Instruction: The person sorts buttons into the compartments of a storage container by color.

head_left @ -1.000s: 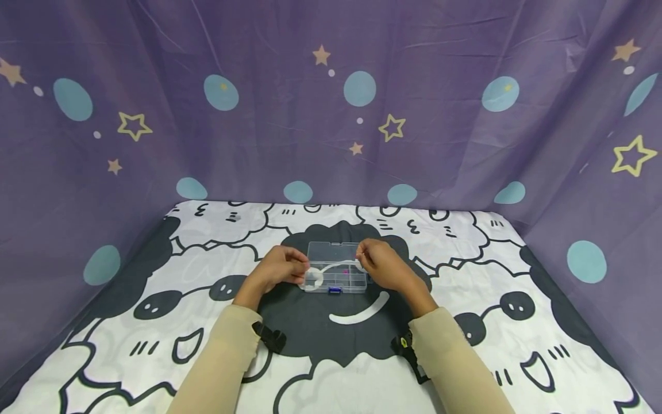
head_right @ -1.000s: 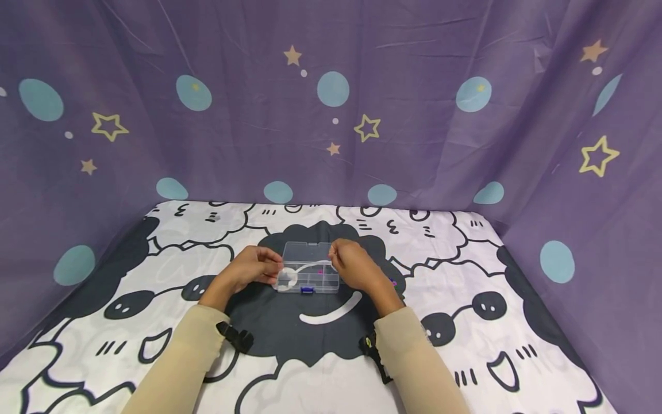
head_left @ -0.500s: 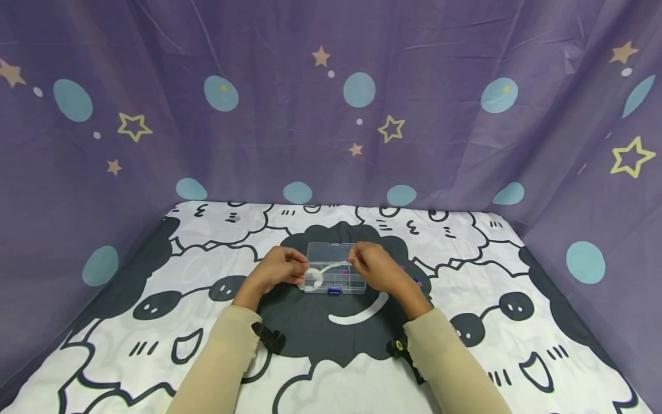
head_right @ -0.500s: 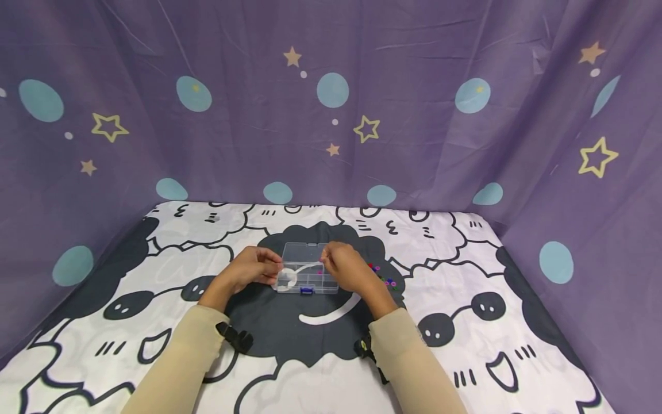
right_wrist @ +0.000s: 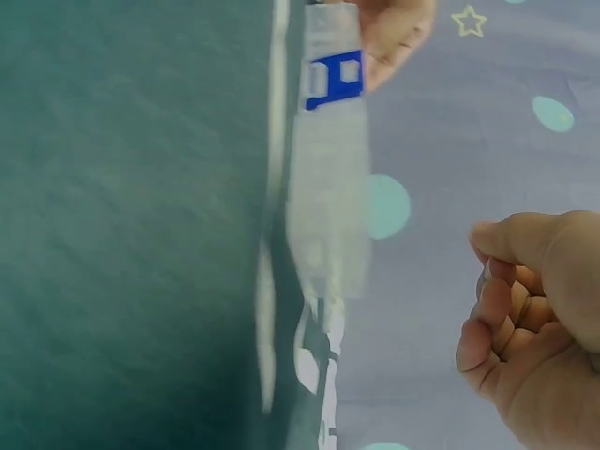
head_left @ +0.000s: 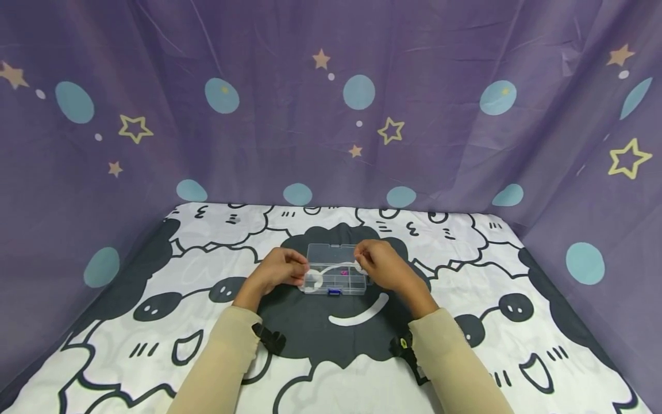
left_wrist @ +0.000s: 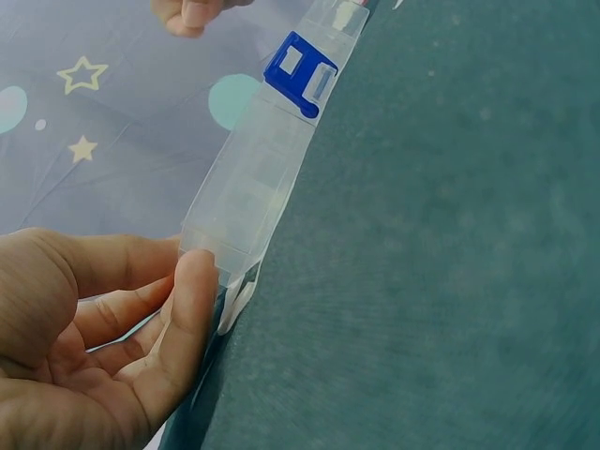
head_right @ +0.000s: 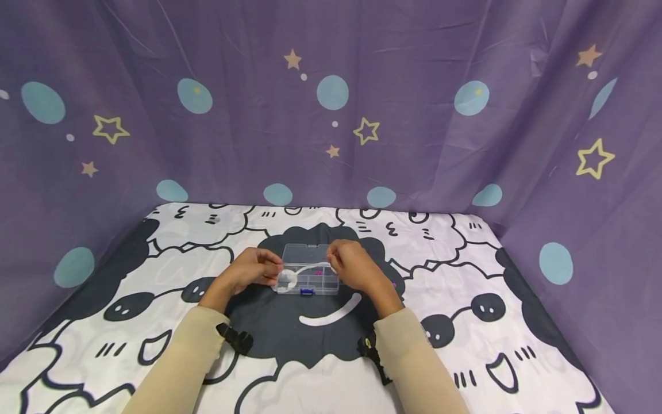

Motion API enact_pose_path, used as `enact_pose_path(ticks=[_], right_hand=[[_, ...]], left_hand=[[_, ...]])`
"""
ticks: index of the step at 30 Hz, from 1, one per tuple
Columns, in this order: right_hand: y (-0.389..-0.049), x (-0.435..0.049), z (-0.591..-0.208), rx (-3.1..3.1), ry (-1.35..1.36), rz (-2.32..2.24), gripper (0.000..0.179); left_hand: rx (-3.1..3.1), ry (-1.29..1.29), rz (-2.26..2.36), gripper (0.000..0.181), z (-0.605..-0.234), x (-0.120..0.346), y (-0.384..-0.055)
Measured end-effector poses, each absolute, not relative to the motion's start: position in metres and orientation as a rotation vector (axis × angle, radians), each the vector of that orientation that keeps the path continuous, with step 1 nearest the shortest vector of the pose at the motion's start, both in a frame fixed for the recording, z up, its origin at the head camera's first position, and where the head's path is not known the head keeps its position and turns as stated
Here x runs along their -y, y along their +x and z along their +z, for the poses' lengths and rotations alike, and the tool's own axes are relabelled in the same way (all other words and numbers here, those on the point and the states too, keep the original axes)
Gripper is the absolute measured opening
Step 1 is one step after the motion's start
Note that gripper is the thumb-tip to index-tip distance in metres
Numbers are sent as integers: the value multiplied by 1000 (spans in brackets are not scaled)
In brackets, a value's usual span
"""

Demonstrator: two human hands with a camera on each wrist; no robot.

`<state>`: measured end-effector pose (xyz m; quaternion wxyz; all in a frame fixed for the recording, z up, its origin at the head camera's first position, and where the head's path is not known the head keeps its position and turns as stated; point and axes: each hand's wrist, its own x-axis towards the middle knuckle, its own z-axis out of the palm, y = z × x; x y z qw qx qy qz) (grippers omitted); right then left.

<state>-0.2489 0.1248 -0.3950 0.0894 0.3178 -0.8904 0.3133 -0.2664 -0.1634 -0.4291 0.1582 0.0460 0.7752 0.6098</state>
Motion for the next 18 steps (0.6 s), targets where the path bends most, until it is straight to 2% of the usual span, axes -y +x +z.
enact_pose_path(ticks=[10,18], right_hand=[[-253,-152,-377,2747,848,980,11],[-267,-180,-381,2867,847,980,15]], left_hand=[[-2216,139,1752,24,-432,162,-266],[-2217,148,1758,25,-432,164,-267]])
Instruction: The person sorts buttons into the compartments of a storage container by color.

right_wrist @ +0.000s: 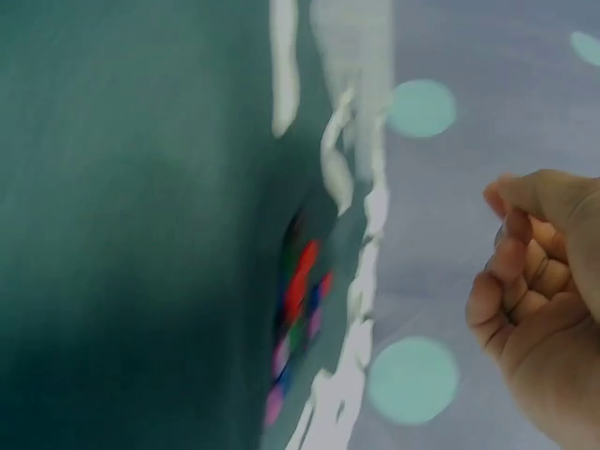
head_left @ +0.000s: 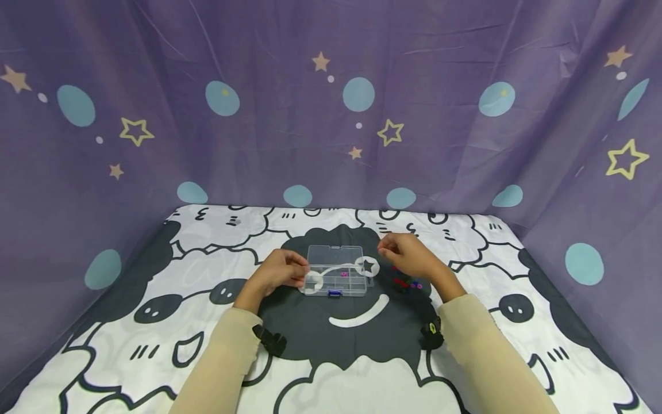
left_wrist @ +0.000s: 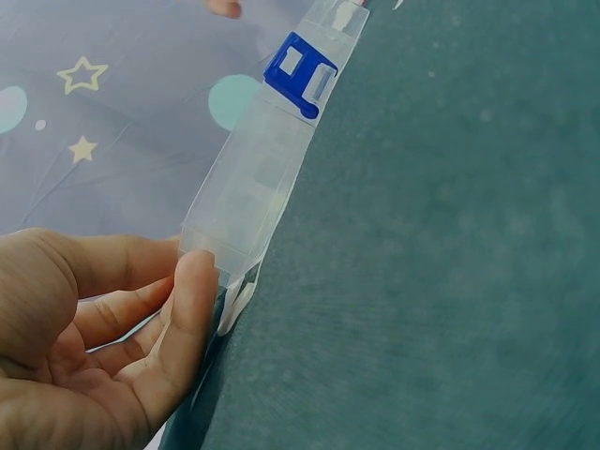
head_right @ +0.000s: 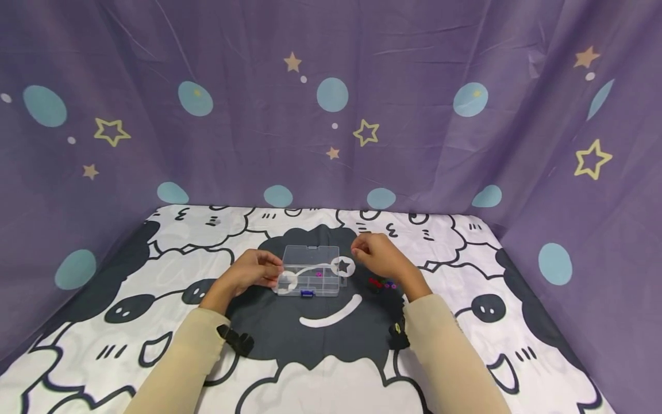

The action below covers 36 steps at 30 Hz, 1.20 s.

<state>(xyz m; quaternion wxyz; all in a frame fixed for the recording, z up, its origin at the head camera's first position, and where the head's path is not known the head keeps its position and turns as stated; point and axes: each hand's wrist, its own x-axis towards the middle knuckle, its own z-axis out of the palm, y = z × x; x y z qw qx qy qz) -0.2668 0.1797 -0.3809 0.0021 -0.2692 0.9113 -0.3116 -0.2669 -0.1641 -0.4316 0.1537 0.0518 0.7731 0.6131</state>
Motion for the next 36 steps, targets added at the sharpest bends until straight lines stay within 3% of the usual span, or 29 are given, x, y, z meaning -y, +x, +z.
enact_pose_path(ticks=[12,26,36], right_hand=[[-289,-219,-415,-2854,-824,-817,10],[-303,-243,-422,-2622,-872,-843,1],[-304,-246,-423,-2608,-992,-822,6]], left_hand=[[-2231,163,1738,26,-432,163,-266],[-2234,153,1740,23,-432,165,-265],[-2217,162,1764,22,-433,164,-266]])
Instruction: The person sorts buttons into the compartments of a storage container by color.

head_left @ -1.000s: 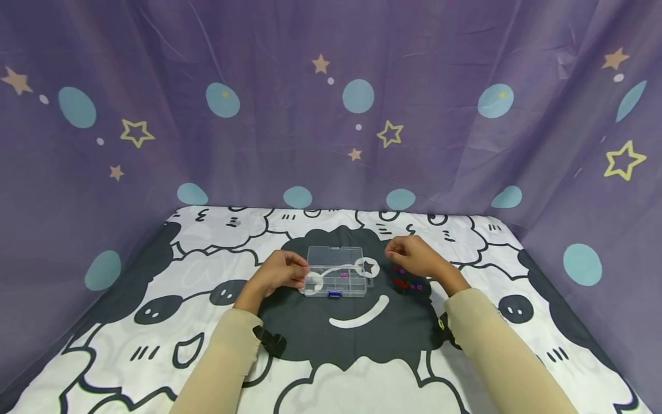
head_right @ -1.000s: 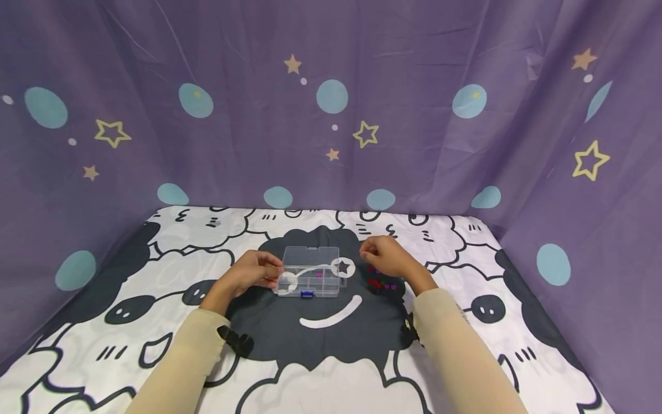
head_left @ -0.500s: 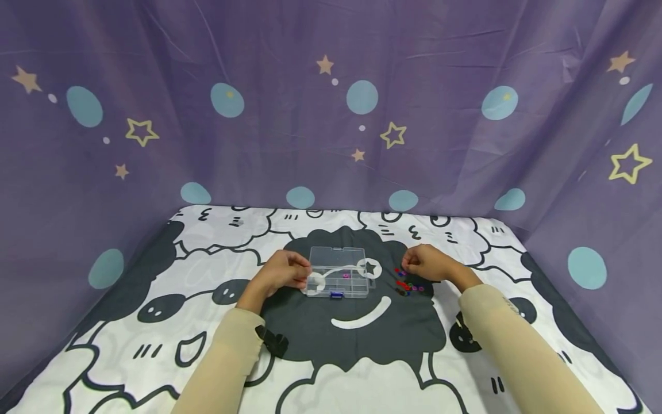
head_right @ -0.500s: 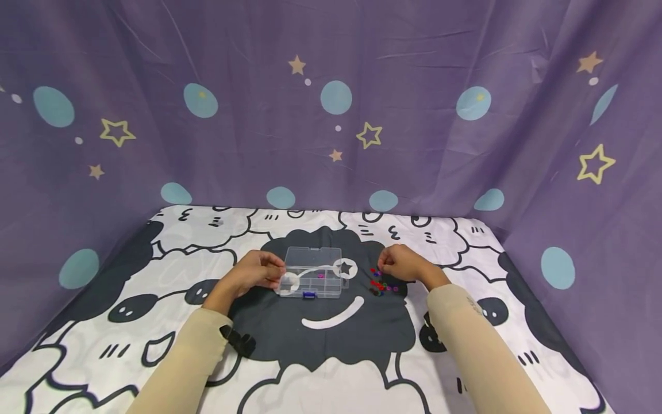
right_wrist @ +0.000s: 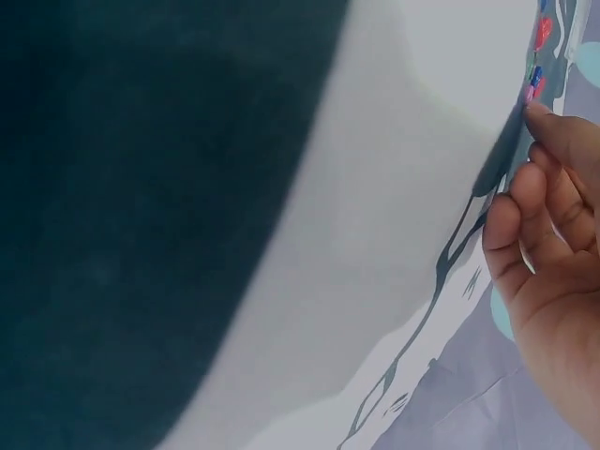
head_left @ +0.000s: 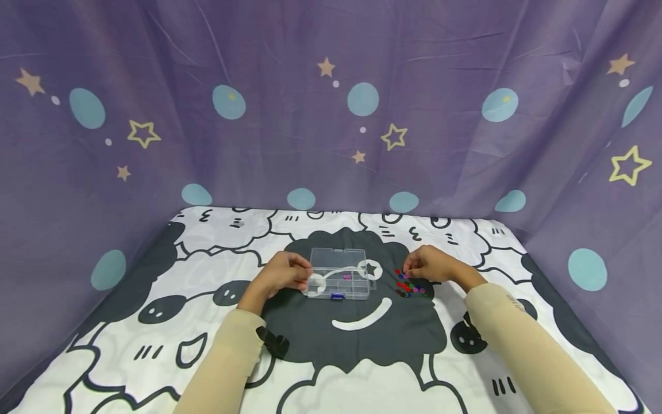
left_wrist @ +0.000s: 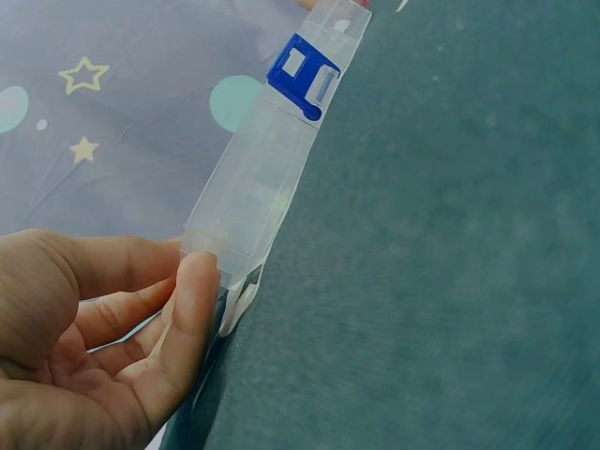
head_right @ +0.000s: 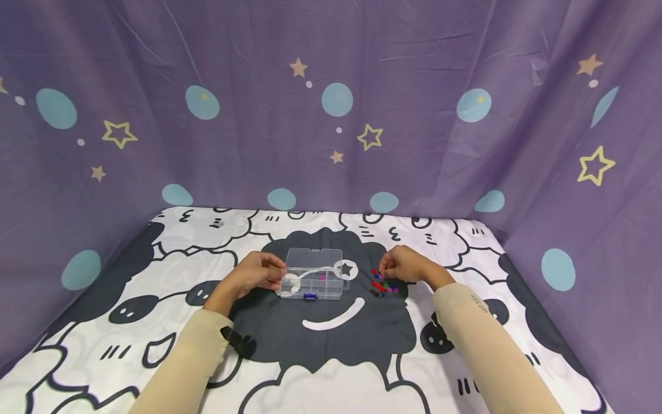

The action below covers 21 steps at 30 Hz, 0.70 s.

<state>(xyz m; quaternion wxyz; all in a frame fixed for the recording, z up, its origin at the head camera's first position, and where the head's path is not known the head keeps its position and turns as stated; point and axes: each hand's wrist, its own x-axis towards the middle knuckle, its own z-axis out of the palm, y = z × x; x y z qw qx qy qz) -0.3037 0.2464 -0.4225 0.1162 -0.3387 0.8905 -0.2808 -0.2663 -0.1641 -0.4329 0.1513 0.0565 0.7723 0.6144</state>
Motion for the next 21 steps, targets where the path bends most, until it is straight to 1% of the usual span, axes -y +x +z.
enact_pose_path(ticks=[8,13,21], right_hand=[[-300,-247,-424,-2582,-993,-823,3],[-298,-247,-422,-2579,-967,-770,4],[-301,-248,-417,-2596,-1072,-643,9]], left_hand=[[-2227,147,1752,25,-431,164,-266],[-2232,154,1747,24,-430,163,-267],[-2231,131,1751,23,-432,162,-268]])
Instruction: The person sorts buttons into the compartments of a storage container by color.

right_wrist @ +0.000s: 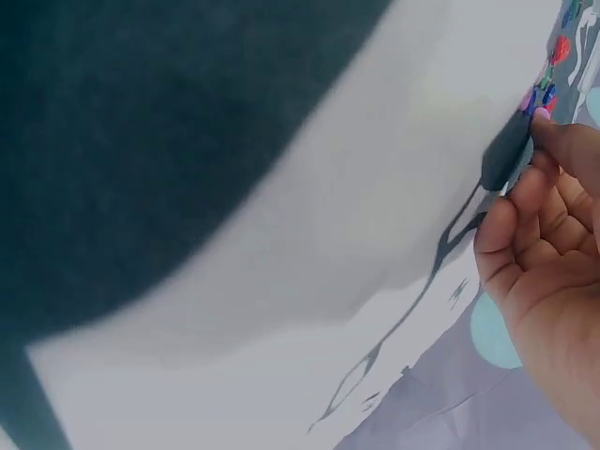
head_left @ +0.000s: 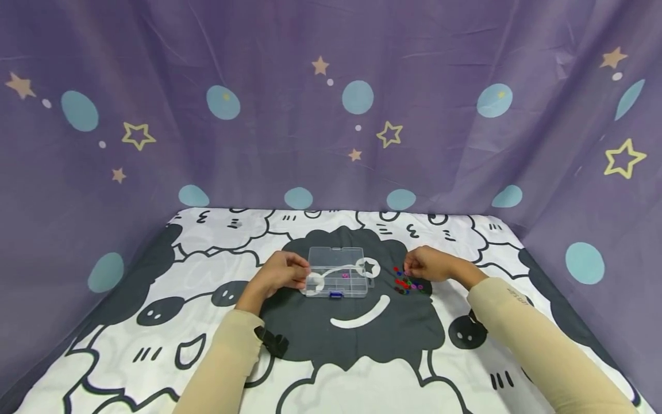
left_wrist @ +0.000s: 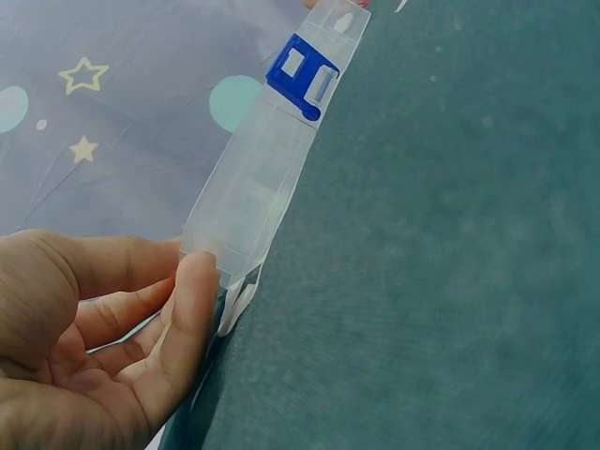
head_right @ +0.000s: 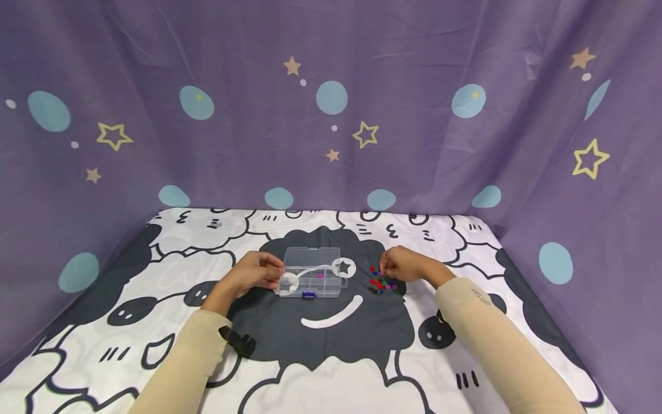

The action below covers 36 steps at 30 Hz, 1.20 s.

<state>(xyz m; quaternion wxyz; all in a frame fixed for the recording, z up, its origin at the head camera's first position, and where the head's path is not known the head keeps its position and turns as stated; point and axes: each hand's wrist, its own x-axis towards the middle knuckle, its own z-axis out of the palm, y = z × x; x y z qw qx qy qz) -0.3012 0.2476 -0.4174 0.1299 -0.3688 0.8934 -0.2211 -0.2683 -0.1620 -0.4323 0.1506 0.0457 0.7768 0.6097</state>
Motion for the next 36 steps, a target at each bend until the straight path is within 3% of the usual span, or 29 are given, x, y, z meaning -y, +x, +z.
enact_pose_path(ticks=[22,36], right_hand=[[-299,-252,-416,-2679,-1176,-706,15],[-294,-217,-395,-2668,-1225,-688,12]], left_hand=[[-2223,124,1742,23,-429,162,-267],[-2212,133,1733,25,-428,163,-267]])
